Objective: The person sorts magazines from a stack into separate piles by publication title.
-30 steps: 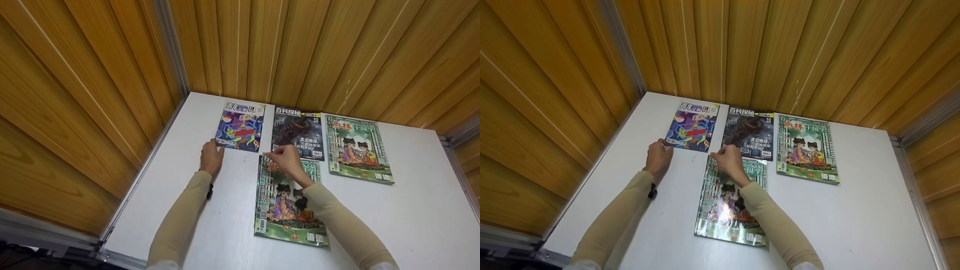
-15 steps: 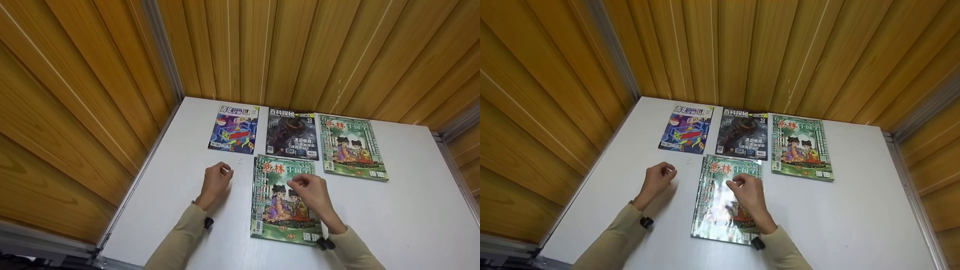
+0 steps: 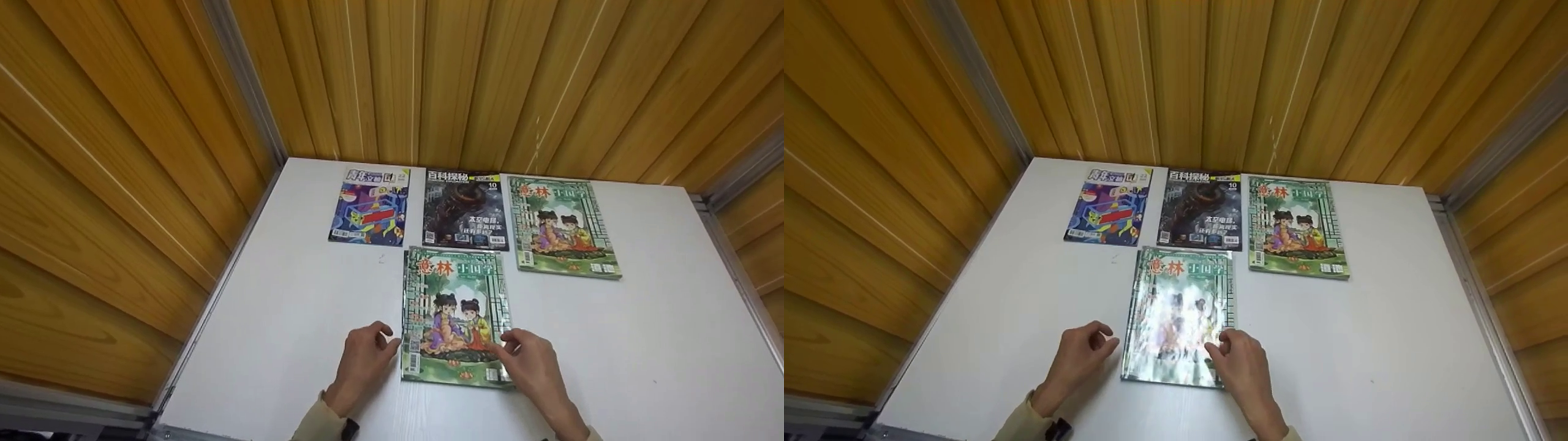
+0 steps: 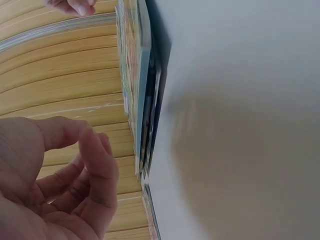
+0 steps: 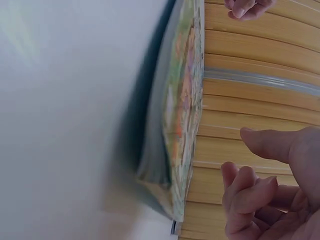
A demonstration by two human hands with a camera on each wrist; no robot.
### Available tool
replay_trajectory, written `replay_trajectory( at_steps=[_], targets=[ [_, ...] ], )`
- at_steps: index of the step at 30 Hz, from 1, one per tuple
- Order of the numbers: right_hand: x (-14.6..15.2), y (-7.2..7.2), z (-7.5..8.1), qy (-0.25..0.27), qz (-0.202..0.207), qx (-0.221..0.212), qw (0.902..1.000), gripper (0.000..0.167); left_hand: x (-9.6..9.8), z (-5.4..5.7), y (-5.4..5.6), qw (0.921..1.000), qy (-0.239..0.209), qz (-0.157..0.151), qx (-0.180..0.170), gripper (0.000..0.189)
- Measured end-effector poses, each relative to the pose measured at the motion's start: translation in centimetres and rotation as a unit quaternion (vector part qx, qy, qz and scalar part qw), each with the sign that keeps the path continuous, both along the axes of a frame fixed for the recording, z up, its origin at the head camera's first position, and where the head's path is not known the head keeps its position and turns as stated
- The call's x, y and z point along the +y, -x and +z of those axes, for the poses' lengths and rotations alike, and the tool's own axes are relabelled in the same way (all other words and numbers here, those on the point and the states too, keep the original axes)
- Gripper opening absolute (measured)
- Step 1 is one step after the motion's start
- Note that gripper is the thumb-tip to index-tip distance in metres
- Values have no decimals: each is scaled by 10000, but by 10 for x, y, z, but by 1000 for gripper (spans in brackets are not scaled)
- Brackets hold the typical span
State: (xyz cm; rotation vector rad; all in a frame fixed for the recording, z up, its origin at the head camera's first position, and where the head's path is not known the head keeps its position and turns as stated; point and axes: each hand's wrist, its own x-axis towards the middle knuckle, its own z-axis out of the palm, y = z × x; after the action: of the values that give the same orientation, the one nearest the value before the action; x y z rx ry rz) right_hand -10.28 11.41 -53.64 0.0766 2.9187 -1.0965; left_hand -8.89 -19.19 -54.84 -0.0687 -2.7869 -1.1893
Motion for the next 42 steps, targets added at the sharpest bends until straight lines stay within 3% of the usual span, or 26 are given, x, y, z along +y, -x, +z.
replay_trajectory(
  at_steps=[7, 12, 17, 24, 33, 37, 42],
  targets=[
    [12, -11, -16, -127, -223, -485, 9985, 34, 15, -9, -16, 9979, 167, 458, -432, 22],
    [22, -17, -24, 59, -268, -929, 9953, 37, 25, -14, -23, 9956, 446, 487, -664, 23],
    [24, -18, -29, 365, -263, -1244, 9912, 35, 31, -16, -23, 9932, 525, 407, -960, 27],
    [22, -17, -32, 371, -175, -1224, 9916, 35, 36, -17, -17, 9860, 319, 552, -1538, 31],
    [18, -18, -31, 626, -394, -1456, 9866, 26, 39, -19, -19, 9874, 179, 473, -1498, 36],
    [17, -18, -29, 650, -452, -1455, 9862, 23, 41, -18, -17, 9894, -16, 328, -1413, 30],
    [15, -20, -24, 912, -428, -1434, 9845, 21, 43, -16, -15, 9872, -312, 213, -1547, 17]
  ],
)
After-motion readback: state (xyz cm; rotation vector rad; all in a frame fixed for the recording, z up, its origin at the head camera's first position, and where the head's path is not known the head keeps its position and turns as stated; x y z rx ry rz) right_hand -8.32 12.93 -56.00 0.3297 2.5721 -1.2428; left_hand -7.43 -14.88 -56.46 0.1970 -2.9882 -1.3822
